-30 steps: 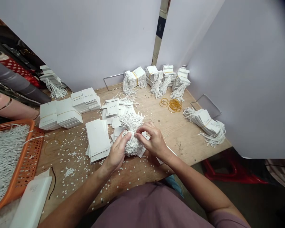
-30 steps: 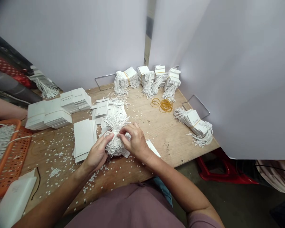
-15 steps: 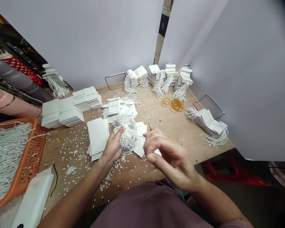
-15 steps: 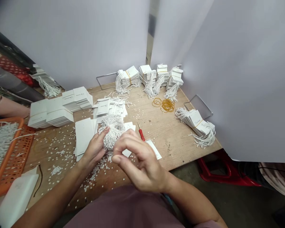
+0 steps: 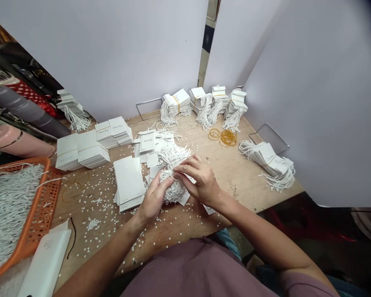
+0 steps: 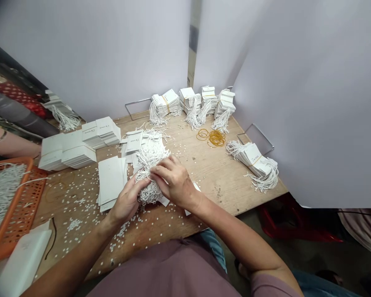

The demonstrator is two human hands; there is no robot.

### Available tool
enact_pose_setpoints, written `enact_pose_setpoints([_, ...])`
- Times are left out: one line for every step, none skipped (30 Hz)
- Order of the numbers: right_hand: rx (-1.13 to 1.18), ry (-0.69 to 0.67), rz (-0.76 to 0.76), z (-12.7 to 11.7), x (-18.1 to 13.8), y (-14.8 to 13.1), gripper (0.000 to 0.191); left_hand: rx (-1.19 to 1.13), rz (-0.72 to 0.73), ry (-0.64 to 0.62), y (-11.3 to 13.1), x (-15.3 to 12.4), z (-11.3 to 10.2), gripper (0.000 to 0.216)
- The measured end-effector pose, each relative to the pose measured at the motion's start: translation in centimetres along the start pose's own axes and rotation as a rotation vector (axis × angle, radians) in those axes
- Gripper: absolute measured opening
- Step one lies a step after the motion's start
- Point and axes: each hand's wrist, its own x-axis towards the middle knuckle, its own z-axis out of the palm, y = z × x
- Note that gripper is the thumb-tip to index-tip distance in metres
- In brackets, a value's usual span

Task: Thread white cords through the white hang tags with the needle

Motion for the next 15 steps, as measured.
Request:
enact_pose_setpoints([0.007,0.015,0.01,0.0,0.0,0.0,0.015,0.01,0.011,-0.017,0.0,0.0,0.0,0.047])
enact_pose_setpoints([0.01,0.027,0.02,0.1,0.0,0.1,0.014,0.024,0.022,-0.034,0.0,0.0,0.0,0.047])
enact_pose_setpoints([0.011,0.029,0.024,0.2,0.1,0.1,0.013,0.049,0.029,-0.042,-0.1,0.0,0.0,0.048])
enact_pose_setpoints([0.012,0.021,0.023,0.3,0.2,0.2,0.011,0.087,0.034,-0.029,-0.2,0.1,0.0,0.049])
enact_pose_setpoints([0.019,0.005,0.023,0.3,0.3,0.3,0.011,0.13,0.036,-0.004,-0.4,0.1,0.0,0.05])
enact_pose_setpoints([0.037,-0.012,0.034,0.4,0.4,0.4,0.011,0.164,0.036,0.021,-0.5,0.1,0.0,0.05])
enact_pose_setpoints([0.072,-0.027,0.065,0.5,0.5,0.6,0.011,0.176,0.033,0.036,-0.7,0.2,0.0,0.051])
enact_pose_setpoints([0.134,-0.035,0.116,0.5,0.5,0.7,0.011,0.161,0.026,0.032,-0.8,0.2,0.0,0.051])
enact_pose_setpoints([0.226,-0.04,0.191,0.5,0.6,0.8,0.01,0.123,0.016,0.013,-0.8,0.2,0.0,0.05])
enact_pose_setpoints([0.344,-0.041,0.284,0.4,0.6,1.0,0.009,0.07,0.005,-0.014,-0.8,0.3,0.0,0.049])
enact_pose_setpoints([0.477,-0.037,0.382,0.3,0.6,1.2,0.008,0.017,-0.008,-0.037,-0.8,0.3,0.0,0.048])
enact_pose_setpoints([0.606,-0.023,0.472,0.3,0.5,1.4,0.009,-0.029,-0.02,-0.048,-0.7,0.3,0.0,0.048])
enact_pose_setpoints([0.717,0.0,0.542,0.2,0.5,1.6,0.01,-0.063,-0.03,-0.047,-0.6,0.4,0.0,0.048])
enact_pose_setpoints([0.796,0.029,0.589,0.1,0.5,1.8,0.011,-0.087,-0.036,-0.037,-0.4,0.4,0.1,0.048])
enact_pose_setpoints([0.843,0.055,0.615,0.1,0.5,1.9,0.011,-0.106,-0.043,-0.025,-0.3,0.4,0.1,0.049])
